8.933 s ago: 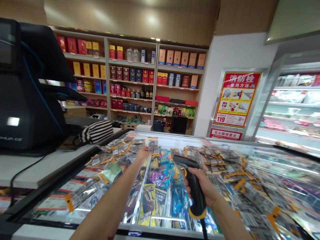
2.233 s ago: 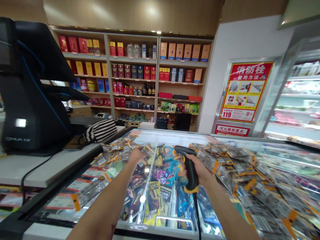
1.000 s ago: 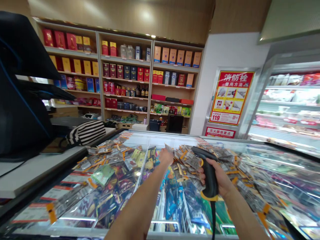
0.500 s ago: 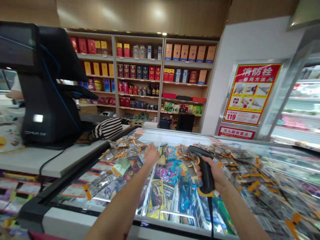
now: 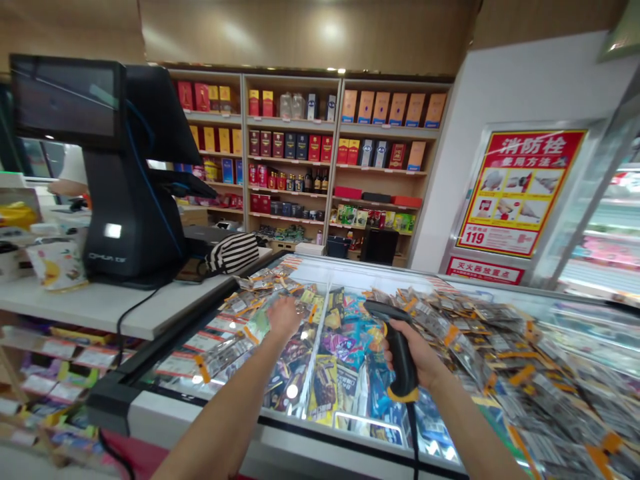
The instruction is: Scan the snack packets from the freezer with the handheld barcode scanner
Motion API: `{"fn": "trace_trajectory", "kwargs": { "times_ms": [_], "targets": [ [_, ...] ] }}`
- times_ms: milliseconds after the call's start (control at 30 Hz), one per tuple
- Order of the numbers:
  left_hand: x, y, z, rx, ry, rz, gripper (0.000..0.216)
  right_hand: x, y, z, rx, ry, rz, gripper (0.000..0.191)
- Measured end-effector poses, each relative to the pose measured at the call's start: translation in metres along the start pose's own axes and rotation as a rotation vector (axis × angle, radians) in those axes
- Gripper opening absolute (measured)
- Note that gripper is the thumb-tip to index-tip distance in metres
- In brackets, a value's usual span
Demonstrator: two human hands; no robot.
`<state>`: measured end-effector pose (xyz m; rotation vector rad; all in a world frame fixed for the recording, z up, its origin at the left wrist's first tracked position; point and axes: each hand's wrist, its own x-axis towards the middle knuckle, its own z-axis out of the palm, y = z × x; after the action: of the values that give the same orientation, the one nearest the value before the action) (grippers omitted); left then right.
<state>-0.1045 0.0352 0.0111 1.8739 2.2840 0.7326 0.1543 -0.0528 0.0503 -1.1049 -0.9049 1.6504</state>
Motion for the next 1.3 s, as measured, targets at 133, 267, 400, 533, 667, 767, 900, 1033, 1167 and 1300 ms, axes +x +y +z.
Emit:
{"fn": "trace_trajectory", "kwargs": {
  "times_ms": [133,267,400,533,667,767,900,1033,1167,1300],
  "targets": [
    [-0.002,0.001,0.003,-0.05,0.043,-0.137,0.036,-0.002,0.012,0.005,-0.024,-0.036,0.04,0.024],
    [0.007,0.001,-0.002,-0.213,0.055,-0.136,0.033,-0.002,0.015,0.007,-0.056,-0.055,0.054,0.025],
    [0.016,0.012,-0.011,-0.412,0.004,-0.075,0.03,-0.001,0.013,0.007,-0.074,-0.064,0.048,0.026],
    [0.02,0.029,-0.018,-0.566,-0.063,-0.008,0.031,-0.004,0.012,0.005,-0.069,-0.077,0.041,0.026],
    [0.022,0.044,-0.019,-0.636,-0.101,0.017,0.029,-0.01,0.012,0.002,-0.068,-0.084,0.027,0.025],
    [0.022,0.053,-0.019,-0.649,-0.114,0.029,0.028,-0.015,0.011,-0.002,-0.057,-0.094,0.03,0.025],
    [0.017,0.065,-0.018,-0.633,-0.129,0.046,0.028,-0.019,0.007,-0.01,-0.014,-0.087,0.033,0.026],
    [0.013,0.076,-0.012,-0.599,-0.134,0.08,0.029,-0.023,0.001,-0.022,0.007,-0.057,0.021,0.026],
    [0.011,0.091,0.008,-0.537,-0.141,0.125,0.028,-0.026,-0.006,-0.038,0.049,-0.017,-0.034,0.026],
    [0.001,0.116,0.036,-0.449,-0.128,0.144,0.03,-0.027,-0.012,-0.054,0.068,0.025,-0.048,0.028]
  ]
}}
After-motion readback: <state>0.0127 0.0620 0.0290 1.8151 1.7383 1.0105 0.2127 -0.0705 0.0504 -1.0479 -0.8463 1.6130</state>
